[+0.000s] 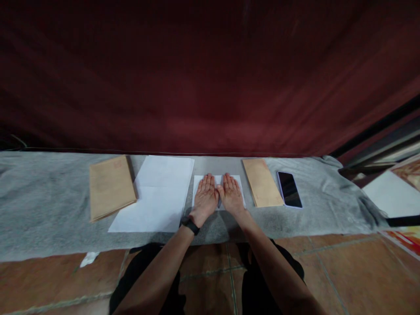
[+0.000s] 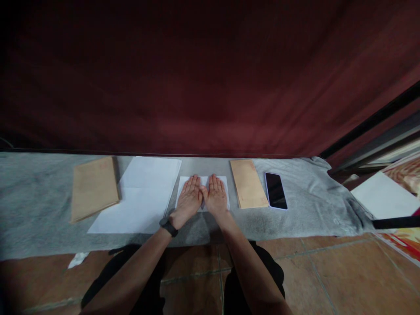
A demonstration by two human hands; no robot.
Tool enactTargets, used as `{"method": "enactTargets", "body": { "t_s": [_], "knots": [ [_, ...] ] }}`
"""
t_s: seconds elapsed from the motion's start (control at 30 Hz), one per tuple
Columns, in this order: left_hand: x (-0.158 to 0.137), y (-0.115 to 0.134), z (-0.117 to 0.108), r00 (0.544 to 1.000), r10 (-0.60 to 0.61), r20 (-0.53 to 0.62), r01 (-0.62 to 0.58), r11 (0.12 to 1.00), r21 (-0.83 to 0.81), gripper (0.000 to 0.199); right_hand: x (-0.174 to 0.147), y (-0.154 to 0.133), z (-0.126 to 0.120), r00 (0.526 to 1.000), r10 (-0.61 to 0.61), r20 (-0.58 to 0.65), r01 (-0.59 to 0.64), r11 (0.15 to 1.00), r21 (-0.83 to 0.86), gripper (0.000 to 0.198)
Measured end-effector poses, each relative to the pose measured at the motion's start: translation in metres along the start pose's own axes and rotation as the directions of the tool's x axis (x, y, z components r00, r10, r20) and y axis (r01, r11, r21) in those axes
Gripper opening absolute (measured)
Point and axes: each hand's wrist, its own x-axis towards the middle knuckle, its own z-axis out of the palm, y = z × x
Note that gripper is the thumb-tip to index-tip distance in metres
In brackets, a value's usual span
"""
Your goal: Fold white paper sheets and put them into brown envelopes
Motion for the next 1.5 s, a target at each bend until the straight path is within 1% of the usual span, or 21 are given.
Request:
{"method": "enactTargets", "body": {
  "t_s": [0.2,0.37,0.53,0.73,0.93,1.03,1.1,1.17,1.27,1.33,1.4,1.5],
  "knots": [
    [-0.001,-0.005,0.002,0.998,-0.046,-0.049,0.045,0.999,-0.008,0.059,-0.007,0.014,0.003,0.994,0.007,-0.112,-0.018,0.995,-0.1,0.068],
    [-0.002,-0.01,0.007,0.994,-0.094,-0.06,0.094,0.996,-0.009,0.061,-0.011,0.025,0.004,0.989,0.002,-0.149,-0.023,0.99,-0.137,0.069],
    [-0.003,-0.013,0.011,0.989,-0.111,-0.097,0.11,0.994,-0.015,0.062,-0.015,0.03,0.001,0.989,0.014,-0.15,-0.033,0.992,-0.124,0.072],
    [-0.006,-0.014,0.012,0.985,-0.103,-0.136,0.1,0.995,-0.032,0.064,-0.021,0.031,-0.004,0.989,0.024,-0.143,-0.039,0.994,-0.105,0.074],
    [-0.009,-0.017,0.008,0.986,-0.116,-0.122,0.115,0.993,-0.017,0.064,-0.028,0.033,-0.007,0.991,0.049,-0.128,-0.064,0.991,-0.115,0.075],
    [-0.014,-0.013,0.002,0.985,-0.13,-0.117,0.131,0.991,0.001,0.063,-0.033,0.03,-0.013,0.992,0.035,-0.124,-0.049,0.993,-0.111,0.074],
    [-0.021,-0.008,-0.001,0.987,-0.1,-0.126,0.101,0.995,0.001,0.062,-0.037,0.025,-0.019,0.992,-0.001,-0.125,-0.01,0.996,-0.084,0.072],
    [-0.032,0.0,-0.002,0.99,-0.018,-0.139,0.017,1.0,-0.01,0.062,-0.044,0.017,-0.024,0.993,-0.055,-0.103,0.051,0.998,-0.043,0.07],
    [-0.051,0.009,0.0,0.981,0.116,-0.153,-0.121,0.992,-0.028,0.064,-0.054,0.002,-0.028,0.99,-0.143,-0.017,0.144,0.989,0.036,0.063],
    [-0.062,0.012,0.003,0.975,0.169,-0.145,-0.175,0.984,-0.031,0.066,-0.061,-0.004,-0.026,0.981,-0.191,0.04,0.189,0.98,0.066,0.061],
    [-0.068,0.011,0.006,0.974,0.186,-0.129,-0.192,0.981,-0.029,0.066,-0.067,-0.007,-0.023,0.975,-0.21,0.066,0.206,0.976,0.063,0.061],
    [-0.07,0.006,0.006,0.979,0.161,-0.121,-0.166,0.985,-0.035,0.063,-0.071,-0.002,-0.02,0.98,-0.195,0.043,0.193,0.981,0.031,0.063]
  ]
}}
